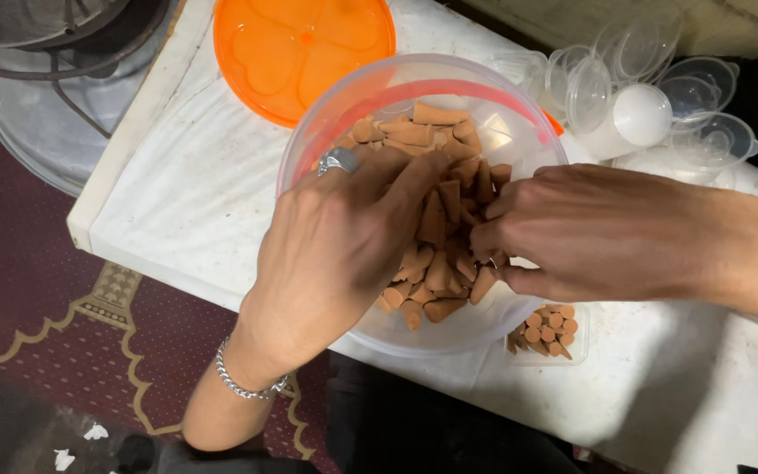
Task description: The person picks up several incense cones from a large plastic bin and places them into smaller clear plastic containers until they are full, then closes the lids and sets them aside.
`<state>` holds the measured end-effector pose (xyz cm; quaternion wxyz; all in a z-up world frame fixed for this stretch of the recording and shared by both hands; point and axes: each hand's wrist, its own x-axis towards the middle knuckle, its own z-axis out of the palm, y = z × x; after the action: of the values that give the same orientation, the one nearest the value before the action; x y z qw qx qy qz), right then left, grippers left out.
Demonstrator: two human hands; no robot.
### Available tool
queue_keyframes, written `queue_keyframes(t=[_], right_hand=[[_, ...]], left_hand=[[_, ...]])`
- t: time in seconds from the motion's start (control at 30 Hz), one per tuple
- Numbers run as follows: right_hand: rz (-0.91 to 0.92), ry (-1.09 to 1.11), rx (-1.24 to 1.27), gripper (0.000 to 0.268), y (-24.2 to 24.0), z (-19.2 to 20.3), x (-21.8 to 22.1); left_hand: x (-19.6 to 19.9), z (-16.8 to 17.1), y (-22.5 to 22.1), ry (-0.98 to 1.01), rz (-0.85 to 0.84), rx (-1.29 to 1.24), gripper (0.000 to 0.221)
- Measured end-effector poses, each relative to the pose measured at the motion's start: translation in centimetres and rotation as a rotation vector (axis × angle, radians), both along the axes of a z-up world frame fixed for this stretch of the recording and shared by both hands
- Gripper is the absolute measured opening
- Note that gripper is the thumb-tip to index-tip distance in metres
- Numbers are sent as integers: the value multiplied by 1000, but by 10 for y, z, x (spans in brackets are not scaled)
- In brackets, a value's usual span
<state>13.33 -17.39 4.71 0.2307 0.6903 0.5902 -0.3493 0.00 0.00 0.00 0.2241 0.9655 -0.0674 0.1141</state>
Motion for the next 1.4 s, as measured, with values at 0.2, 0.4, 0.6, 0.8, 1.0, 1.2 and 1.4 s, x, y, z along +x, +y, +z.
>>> queue_keyframes(t=[0.2, 0.4, 0.6, 0.8, 1.0, 1.2, 1.4], right_hand=[[155, -47, 37, 32, -2, -6, 1], [142, 33, 209, 20, -6, -17, 7], [111, 8, 107, 16, -6, -15, 15], [-152, 21, 240, 11, -16, -5, 26], [-298, 114, 715, 11, -14, 13, 28], [-267, 145, 981, 26, -6, 13, 14], [-283, 202, 975, 25, -6, 9, 14]], left_hand=[[0, 6, 0, -18, -20, -44, 48], [-1, 4, -1, -41, -14, -48, 45], [-2, 3, -2, -81, -1, -34, 38], [-1, 9, -1, -62, -7, -60, 23], [1, 13, -1, -93, -2, -218, 53], [1, 12, -3, -149, 63, -204, 30], [0, 8, 0, -152, 46, -188, 14]])
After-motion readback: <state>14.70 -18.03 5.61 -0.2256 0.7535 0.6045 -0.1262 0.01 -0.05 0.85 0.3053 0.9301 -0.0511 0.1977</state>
